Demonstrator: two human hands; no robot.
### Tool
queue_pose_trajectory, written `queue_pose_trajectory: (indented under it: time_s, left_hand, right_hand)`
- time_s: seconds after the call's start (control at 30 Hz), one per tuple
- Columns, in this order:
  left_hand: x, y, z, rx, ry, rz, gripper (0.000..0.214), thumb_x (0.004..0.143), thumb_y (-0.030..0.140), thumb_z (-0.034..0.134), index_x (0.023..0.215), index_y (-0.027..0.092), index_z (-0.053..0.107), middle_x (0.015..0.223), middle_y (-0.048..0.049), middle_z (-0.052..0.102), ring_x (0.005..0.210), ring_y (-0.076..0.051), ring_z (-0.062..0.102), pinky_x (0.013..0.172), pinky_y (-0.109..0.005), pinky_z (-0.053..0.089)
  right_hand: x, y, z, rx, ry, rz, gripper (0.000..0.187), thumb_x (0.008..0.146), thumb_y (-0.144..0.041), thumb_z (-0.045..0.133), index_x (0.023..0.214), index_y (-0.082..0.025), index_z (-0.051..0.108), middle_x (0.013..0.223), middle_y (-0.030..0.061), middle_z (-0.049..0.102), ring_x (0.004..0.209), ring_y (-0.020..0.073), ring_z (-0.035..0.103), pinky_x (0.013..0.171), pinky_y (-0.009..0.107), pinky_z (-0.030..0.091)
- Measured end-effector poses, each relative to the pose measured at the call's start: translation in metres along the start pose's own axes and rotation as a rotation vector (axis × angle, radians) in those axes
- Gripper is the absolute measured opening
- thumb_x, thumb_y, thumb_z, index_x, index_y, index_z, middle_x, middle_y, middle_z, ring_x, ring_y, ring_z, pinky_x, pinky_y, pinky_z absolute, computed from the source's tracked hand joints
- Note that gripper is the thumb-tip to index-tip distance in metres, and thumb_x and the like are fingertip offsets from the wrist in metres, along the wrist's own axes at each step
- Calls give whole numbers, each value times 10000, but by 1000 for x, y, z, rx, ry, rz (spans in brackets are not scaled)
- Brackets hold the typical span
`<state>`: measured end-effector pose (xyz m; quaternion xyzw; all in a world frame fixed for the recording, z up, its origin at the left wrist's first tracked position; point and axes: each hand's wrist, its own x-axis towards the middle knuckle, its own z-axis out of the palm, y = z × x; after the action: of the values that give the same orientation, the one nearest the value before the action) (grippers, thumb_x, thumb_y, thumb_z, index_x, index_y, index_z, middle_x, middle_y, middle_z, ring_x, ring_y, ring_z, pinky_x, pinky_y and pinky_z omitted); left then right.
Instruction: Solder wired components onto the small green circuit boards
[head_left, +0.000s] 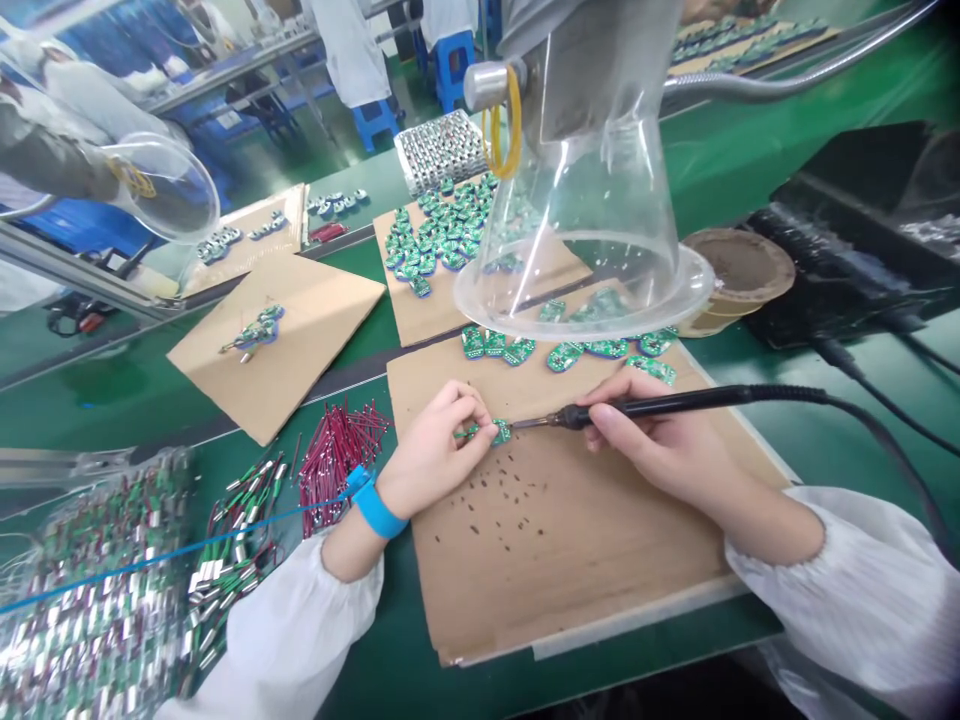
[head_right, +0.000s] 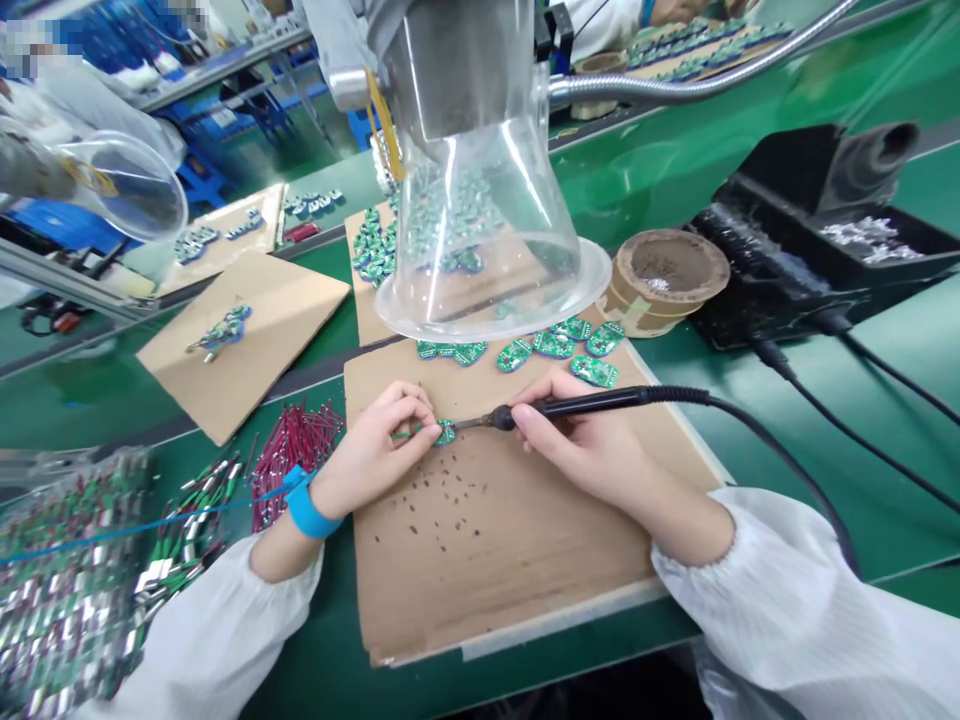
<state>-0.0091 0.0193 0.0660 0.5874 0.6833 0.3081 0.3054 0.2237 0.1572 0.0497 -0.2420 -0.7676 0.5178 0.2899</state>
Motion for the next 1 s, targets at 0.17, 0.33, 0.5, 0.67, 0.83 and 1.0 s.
queue_pose_trajectory:
  time_s: [0.17,0.33,0.5,0.67,0.83,1.0]
  left_hand:
    - [2,2,0,25,11,-9,117,979,216,576,868,178,581,1034,-31,548,883,-134,556,739,-250,488]
    - [1,2,1,35,15,-22,120,972,210,574,856,180,571,1017,-27,556,848,-133,552,741,-261,487]
    - [1,1,2,37,32,-14,120,969,208,584,854,178,565,1015,-23,557,846,-126,551,766,-263,477]
    - [1,0,3,68,23,-6,114,984,217,561,875,186,575,1006,-22,595,835,-136,545,780,-278,461]
    - [1,-5,-4,54,-34,-34,127,1020,291,537,950,202,595,978,-17,620,792,-144,530,769,-301,453]
    - [3,-5,-14,3,-145,2,98,1010,279,563,1001,207,628,1095,-41,625,850,-148,550,830,-309,474]
  right_hand:
    - [1,-1,1,-1,-1,0,195,1026,-419,601,939,-246,624,669,-1,674,598,154,661,568,282,528]
    - [1,-6,1,43,24,20,252,1010,-479,614,910,-249,623,657,1,667,569,156,657,551,292,532]
    - [2,-10,-1,112,111,48,302,1001,-506,618,845,-249,600,600,-20,612,514,140,625,516,284,510]
    - [2,-12,-2,92,106,58,324,986,-542,623,839,-254,598,599,-7,626,507,157,612,504,310,506]
    - [2,-11,-2,98,123,49,303,997,-521,615,841,-261,608,573,-13,611,503,162,601,518,321,495]
    - [0,-7,-2,143,110,56,274,1002,-490,621,853,-260,613,621,-14,617,504,146,604,502,303,483]
